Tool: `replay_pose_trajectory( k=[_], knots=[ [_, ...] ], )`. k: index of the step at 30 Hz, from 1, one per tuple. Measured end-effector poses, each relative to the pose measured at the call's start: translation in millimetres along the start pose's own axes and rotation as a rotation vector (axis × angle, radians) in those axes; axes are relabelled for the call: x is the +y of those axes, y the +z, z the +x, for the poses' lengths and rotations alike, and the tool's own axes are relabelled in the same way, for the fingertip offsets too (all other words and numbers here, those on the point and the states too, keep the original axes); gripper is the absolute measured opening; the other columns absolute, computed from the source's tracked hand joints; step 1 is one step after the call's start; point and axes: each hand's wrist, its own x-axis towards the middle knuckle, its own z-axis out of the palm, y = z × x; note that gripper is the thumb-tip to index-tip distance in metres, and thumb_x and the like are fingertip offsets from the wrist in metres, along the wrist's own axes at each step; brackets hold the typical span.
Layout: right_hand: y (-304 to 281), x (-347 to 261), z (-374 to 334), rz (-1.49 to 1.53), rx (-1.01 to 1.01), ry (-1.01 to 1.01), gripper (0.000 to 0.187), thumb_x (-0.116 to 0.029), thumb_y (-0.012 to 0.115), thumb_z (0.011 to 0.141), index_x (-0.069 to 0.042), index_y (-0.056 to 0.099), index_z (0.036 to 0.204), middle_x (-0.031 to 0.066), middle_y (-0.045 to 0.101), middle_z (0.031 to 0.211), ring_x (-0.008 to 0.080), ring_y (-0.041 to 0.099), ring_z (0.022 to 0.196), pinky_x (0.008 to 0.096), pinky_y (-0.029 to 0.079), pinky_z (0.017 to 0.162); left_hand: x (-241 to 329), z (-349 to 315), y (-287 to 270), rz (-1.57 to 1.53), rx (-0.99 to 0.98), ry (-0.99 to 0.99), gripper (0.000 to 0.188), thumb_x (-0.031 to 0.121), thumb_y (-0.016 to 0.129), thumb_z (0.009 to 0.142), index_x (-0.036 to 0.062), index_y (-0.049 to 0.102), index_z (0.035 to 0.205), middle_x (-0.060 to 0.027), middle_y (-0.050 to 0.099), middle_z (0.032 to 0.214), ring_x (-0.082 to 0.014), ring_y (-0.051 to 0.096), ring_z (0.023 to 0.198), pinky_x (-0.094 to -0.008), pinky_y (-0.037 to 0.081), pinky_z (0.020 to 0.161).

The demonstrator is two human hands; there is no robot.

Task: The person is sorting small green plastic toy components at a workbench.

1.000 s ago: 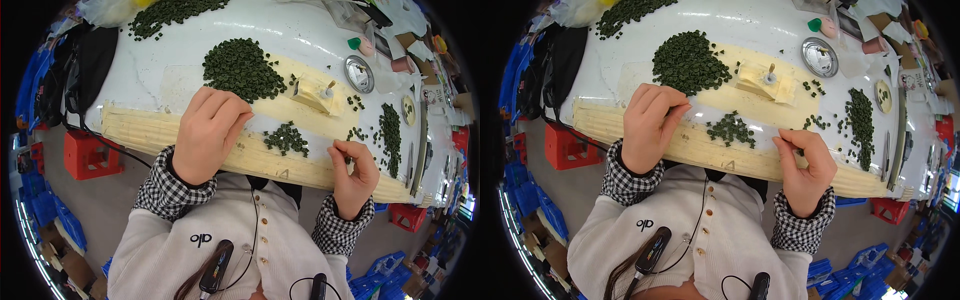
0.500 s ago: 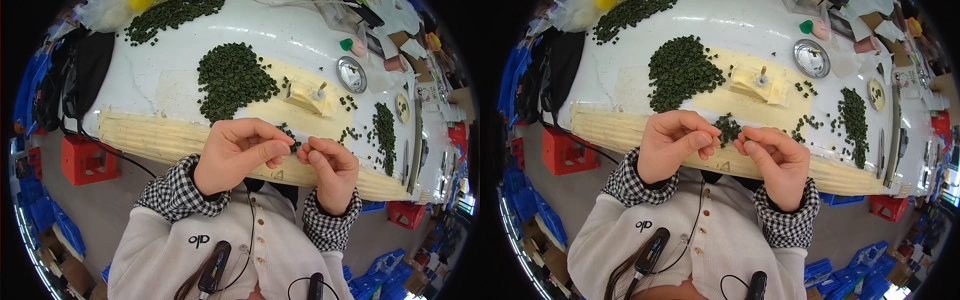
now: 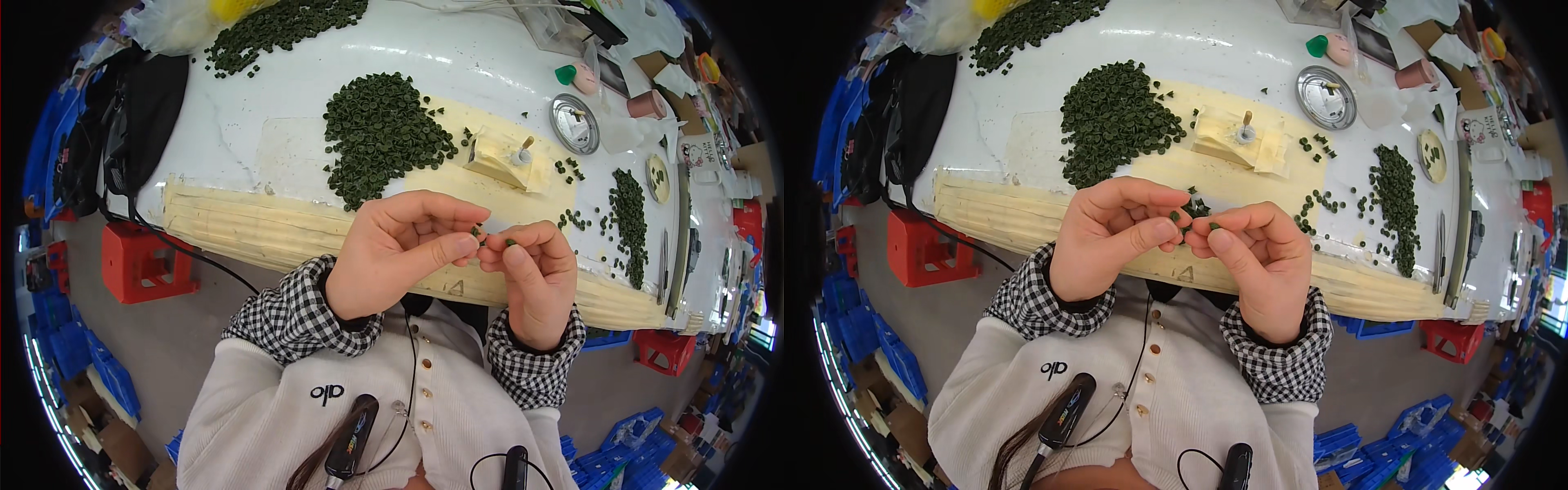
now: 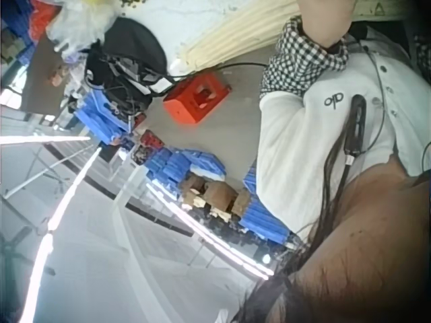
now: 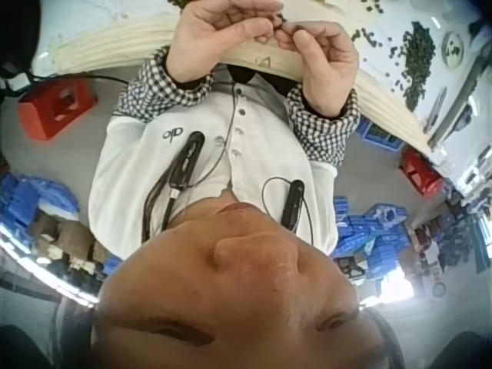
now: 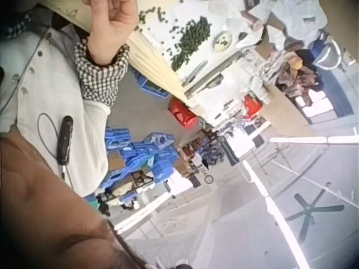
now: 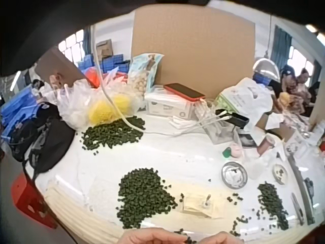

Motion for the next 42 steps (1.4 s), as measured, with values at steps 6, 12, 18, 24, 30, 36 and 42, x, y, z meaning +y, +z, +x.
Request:
replay_pose_trajectory(
  k=[6,12,18,24,30,36,42],
  knots=[
    [-1,3,1,0.061,-0.022,-0.069,0.011,0.005,0.056,0.089,0.004,0.056,0.100,0.0156,0.067,0.096,0.0185,0.067,0.086,0.0298,0.055,0.080,3,0,-2,0.030,-0.021,-0.075,0.021,0.002,0.059,0.090,-0.0040,0.060,0.111,-0.0109,0.067,0.096,-0.0117,0.062,0.082,-0.0259,0.052,0.077],
    [1,3,0,-0.051,0.010,-0.094,0.017,0.007,0.057,0.088,0.006,0.060,0.104,0.0132,0.066,0.097,0.0162,0.066,0.085,0.0269,0.054,0.079,3,0,0,0.008,-0.015,-0.077,0.020,0.001,0.058,0.090,-0.0043,0.061,0.110,-0.0113,0.067,0.097,-0.0120,0.063,0.083,-0.0259,0.052,0.078],
    [3,2,0,-0.187,0.011,-0.156,0.016,0.009,0.060,0.085,0.005,0.063,0.100,0.0107,0.063,0.096,0.0138,0.064,0.087,0.0241,0.051,0.078,-3,1,0,0.027,-0.028,0.014,0.020,-0.002,0.058,0.090,-0.0044,0.061,0.109,-0.0124,0.065,0.101,-0.0131,0.062,0.087,-0.0255,0.052,0.079],
    [6,4,1,-0.369,0.042,-0.201,0.014,0.008,0.065,0.082,0.005,0.063,0.095,0.0086,0.061,0.093,0.0122,0.061,0.082,0.0224,0.049,0.075,-6,-2,1,-0.026,-0.005,0.023,0.021,-0.007,0.059,0.087,-0.0055,0.062,0.107,-0.0124,0.064,0.099,-0.0140,0.063,0.086,-0.0257,0.052,0.078],
    [10,4,2,-0.429,0.055,-0.220,0.013,0.006,0.066,0.081,0.005,0.063,0.094,0.0094,0.061,0.092,0.0120,0.060,0.083,0.0222,0.050,0.074,-4,-2,0,0.187,-0.006,0.163,0.020,-0.010,0.061,0.084,-0.0054,0.064,0.102,-0.0128,0.063,0.097,-0.0154,0.063,0.086,-0.0256,0.052,0.078],
    [15,-1,-2,-0.467,0.060,-0.185,0.016,0.007,0.063,0.084,0.006,0.064,0.100,0.0103,0.062,0.093,0.0132,0.061,0.084,0.0228,0.051,0.078,-4,-1,-2,0.434,0.016,0.345,0.021,-0.013,0.063,0.080,-0.0040,0.067,0.100,-0.0137,0.064,0.097,-0.0167,0.064,0.086,-0.0258,0.052,0.076],
    [17,-5,-4,-0.477,0.022,-0.200,0.017,0.008,0.060,0.086,0.008,0.063,0.102,0.0122,0.062,0.096,0.0154,0.063,0.088,0.0238,0.051,0.079,2,-1,-2,0.757,0.024,0.521,0.024,-0.011,0.066,0.078,-0.0004,0.069,0.099,-0.0128,0.066,0.096,-0.0200,0.066,0.085,-0.0268,0.054,0.071]
  ],
)
